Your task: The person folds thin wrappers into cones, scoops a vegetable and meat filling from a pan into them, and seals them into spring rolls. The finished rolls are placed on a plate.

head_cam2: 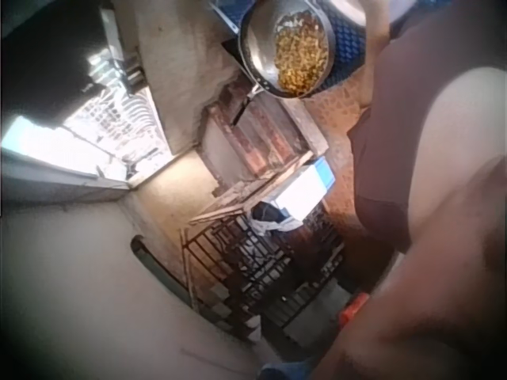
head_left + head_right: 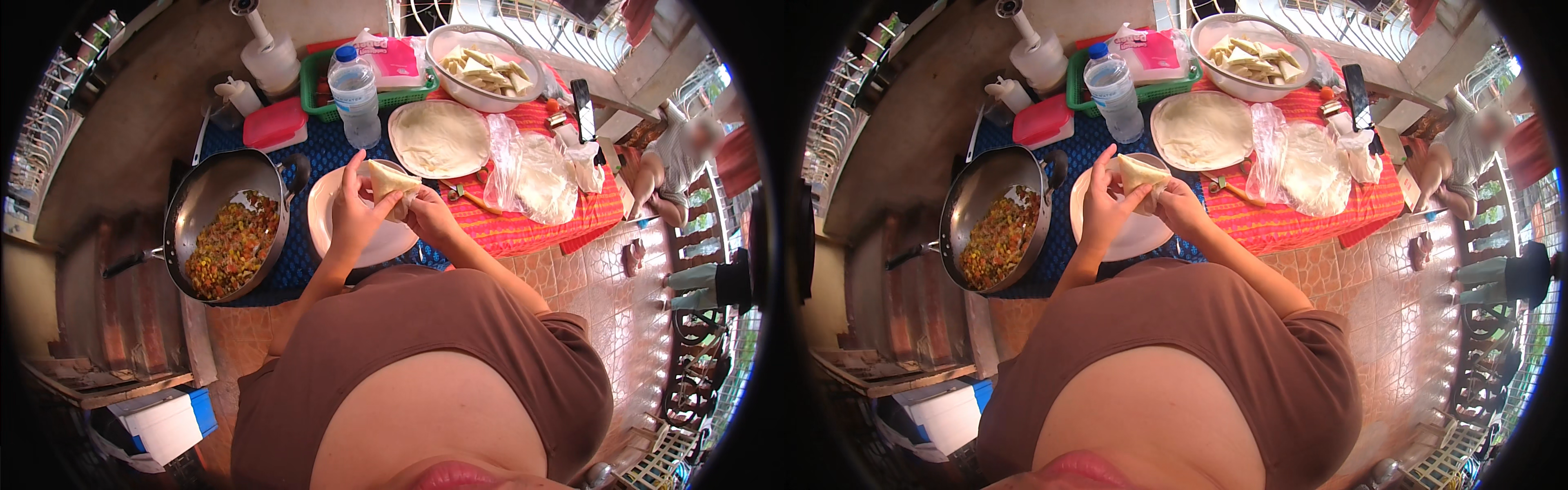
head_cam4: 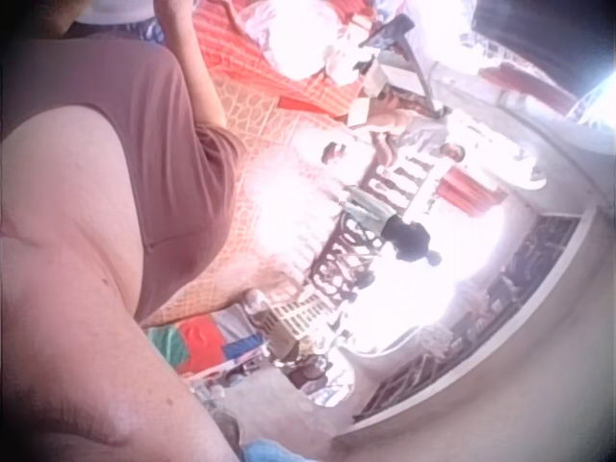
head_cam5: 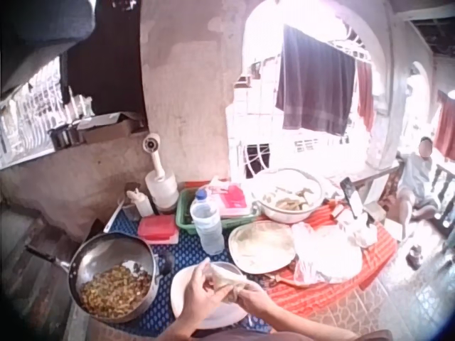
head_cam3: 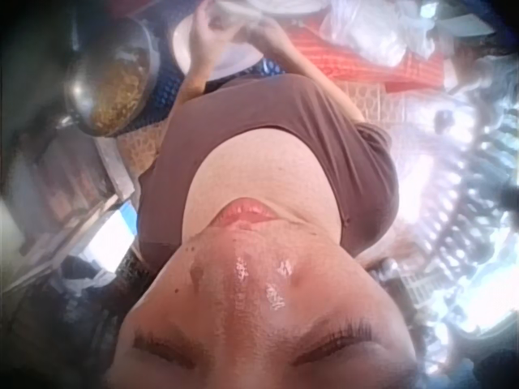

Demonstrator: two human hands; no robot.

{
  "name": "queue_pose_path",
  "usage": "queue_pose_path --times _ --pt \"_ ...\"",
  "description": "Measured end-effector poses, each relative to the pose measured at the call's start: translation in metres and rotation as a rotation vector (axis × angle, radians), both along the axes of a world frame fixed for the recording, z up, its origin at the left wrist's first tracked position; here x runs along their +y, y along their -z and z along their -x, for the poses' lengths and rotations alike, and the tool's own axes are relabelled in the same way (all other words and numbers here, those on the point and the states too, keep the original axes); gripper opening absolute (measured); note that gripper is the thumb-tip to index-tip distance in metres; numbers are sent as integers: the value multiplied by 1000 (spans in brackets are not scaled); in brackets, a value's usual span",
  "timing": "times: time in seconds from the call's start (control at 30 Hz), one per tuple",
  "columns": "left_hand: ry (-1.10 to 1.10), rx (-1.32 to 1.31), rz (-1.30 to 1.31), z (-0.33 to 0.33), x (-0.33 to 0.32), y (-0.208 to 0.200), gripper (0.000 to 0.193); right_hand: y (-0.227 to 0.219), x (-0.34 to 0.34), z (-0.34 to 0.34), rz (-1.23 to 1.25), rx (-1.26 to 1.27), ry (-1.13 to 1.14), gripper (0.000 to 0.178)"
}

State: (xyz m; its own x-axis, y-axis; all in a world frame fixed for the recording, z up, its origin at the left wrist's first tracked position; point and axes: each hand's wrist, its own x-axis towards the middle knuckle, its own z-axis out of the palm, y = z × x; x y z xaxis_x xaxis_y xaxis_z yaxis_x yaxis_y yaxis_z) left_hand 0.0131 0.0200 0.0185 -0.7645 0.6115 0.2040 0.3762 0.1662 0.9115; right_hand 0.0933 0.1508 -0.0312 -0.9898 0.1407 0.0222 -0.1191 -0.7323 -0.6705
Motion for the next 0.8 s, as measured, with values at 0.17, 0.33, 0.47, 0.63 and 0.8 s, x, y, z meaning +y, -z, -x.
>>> queue_pose_path --times 0.17,0.33,0.47,0.63,0.8 --pt "-94 723 42 3 0 3 55 -4 3 -2 47 -3 -32 33" --pt "46 793 71 1 -2 -3 27 5 9 -3 -44 -93 -20 30" --pt "101 750 100 0 -1 -3 23 5 12 -2 -141 -148 -42 30" --pt "192 503 78 13 -5 -1 20 2 17 -5 -223 -137 -78 36" --pt "257 190 -23 14 -8 1 18 -13 16 -7 -331 -163 -69 43"
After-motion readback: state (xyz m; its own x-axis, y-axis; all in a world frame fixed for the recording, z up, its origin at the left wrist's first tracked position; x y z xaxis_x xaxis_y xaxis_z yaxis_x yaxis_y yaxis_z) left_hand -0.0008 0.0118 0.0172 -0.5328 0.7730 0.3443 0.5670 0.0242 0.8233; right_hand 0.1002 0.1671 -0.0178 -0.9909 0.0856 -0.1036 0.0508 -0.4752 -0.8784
